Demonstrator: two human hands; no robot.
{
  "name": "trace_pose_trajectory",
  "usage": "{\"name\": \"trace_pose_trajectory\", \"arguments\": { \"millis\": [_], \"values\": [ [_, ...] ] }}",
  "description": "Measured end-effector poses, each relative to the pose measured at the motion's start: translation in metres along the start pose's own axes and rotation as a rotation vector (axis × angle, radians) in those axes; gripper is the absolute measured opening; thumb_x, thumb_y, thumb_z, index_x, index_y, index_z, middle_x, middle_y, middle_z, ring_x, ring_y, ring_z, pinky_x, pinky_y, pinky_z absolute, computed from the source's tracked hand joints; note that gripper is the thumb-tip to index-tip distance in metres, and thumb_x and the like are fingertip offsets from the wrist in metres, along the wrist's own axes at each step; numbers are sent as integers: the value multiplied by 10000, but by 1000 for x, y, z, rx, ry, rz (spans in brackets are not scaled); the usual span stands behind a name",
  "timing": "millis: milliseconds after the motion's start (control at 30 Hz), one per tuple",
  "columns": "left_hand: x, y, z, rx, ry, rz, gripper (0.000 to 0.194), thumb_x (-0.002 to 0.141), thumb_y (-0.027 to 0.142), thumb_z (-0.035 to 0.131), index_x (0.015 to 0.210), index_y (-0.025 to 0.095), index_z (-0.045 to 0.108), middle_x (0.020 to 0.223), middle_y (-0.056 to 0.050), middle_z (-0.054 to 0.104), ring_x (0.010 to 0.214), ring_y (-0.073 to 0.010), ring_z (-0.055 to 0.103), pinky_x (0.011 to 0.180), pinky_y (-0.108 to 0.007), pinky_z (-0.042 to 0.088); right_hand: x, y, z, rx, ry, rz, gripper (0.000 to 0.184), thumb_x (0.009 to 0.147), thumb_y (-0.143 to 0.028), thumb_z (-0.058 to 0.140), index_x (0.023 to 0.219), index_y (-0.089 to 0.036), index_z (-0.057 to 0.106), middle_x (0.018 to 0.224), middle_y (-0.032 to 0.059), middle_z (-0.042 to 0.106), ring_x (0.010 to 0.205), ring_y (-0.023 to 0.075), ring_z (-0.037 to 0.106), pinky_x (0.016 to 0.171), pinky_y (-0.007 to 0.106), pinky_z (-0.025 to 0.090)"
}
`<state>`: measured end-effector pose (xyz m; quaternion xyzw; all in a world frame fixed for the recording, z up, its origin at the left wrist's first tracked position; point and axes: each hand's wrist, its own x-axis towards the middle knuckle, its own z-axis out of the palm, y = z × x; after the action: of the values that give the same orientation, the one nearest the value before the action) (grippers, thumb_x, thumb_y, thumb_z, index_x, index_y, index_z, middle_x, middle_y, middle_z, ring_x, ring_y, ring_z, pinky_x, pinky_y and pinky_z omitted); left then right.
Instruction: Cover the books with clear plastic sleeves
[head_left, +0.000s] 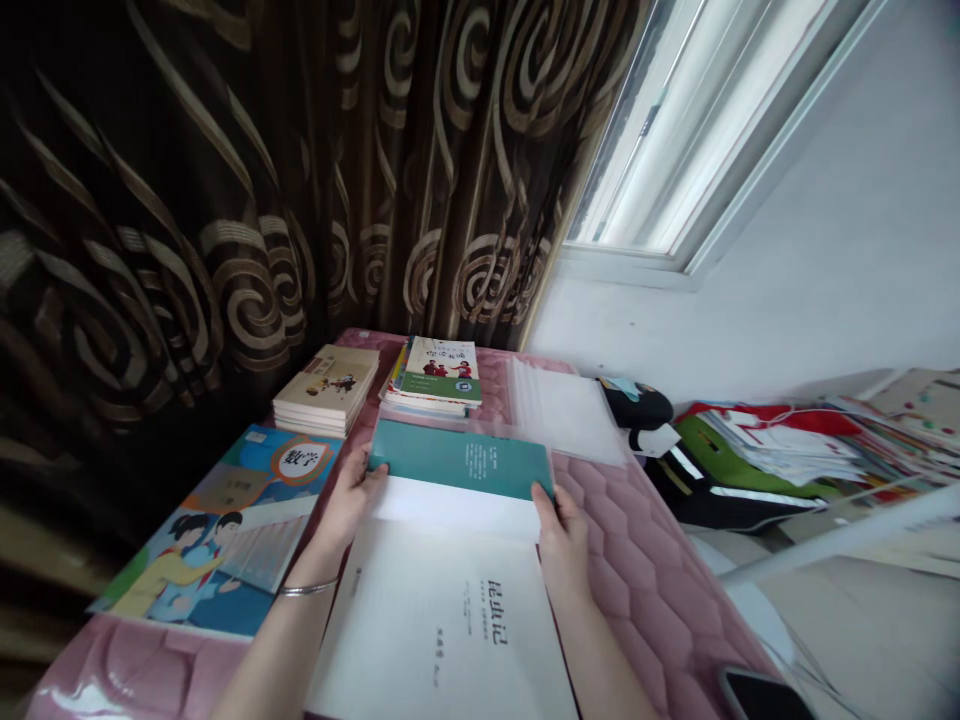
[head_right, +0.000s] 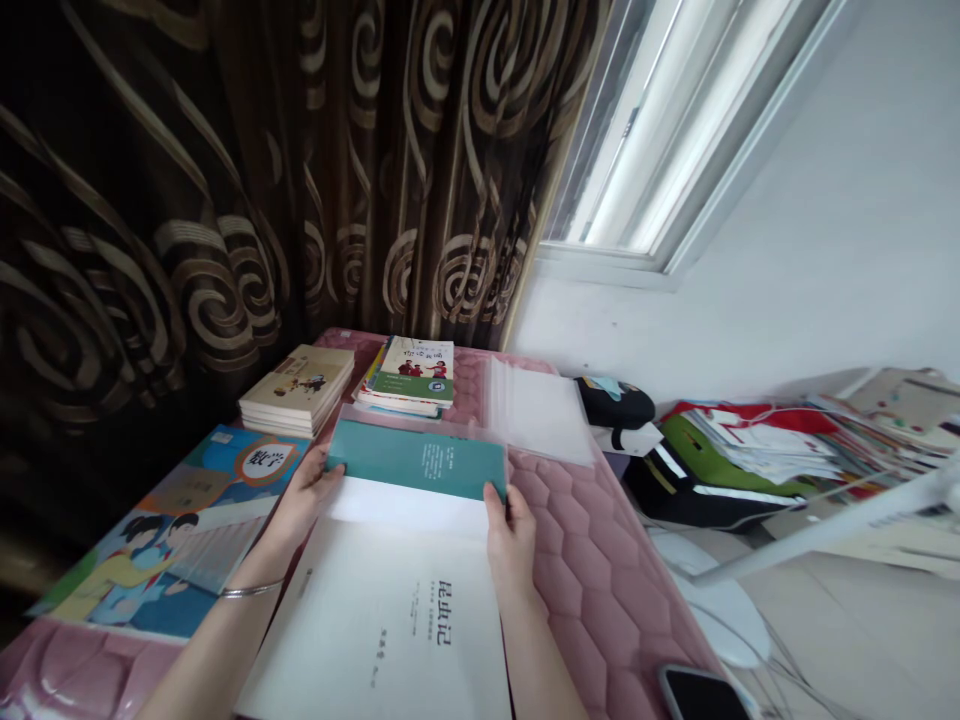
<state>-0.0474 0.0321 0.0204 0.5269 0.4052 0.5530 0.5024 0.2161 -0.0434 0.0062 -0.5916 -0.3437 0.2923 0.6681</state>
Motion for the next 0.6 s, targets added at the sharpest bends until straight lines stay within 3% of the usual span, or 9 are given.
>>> {"name": "trace_pose_trajectory", "arguments": {
  "millis": [267,467,600],
  "values": [
    [2,-4,0,9,1,30,345,739,390,688,1013,204,591,924,-24,655,860,-176,591,799,-275,447,-3,-7,2,8,1,22,402,702,-557,694,663,-214,489,557,-54,475,513,114,406,461,229,347],
    [-3,6,2,-44,12,-76,384,725,400,684,1036,198,586,953,-33,667,808,-178,597,751,-280,460,-1,-5,2,-91,33,-18,460,715,-601,659,605,-226,416,504,-72,390,480,98,337,439,232,290],
    [0,1,1,-28,-2,-12,349,706,373,699,991,197,598,935,-34,667,843,-183,594,789,-282,454,-1,-3,1,-82,24,-19,444,728,-581,655,618,-222,418,519,-68,402,488,98,350,444,223,292]
  ]
}}
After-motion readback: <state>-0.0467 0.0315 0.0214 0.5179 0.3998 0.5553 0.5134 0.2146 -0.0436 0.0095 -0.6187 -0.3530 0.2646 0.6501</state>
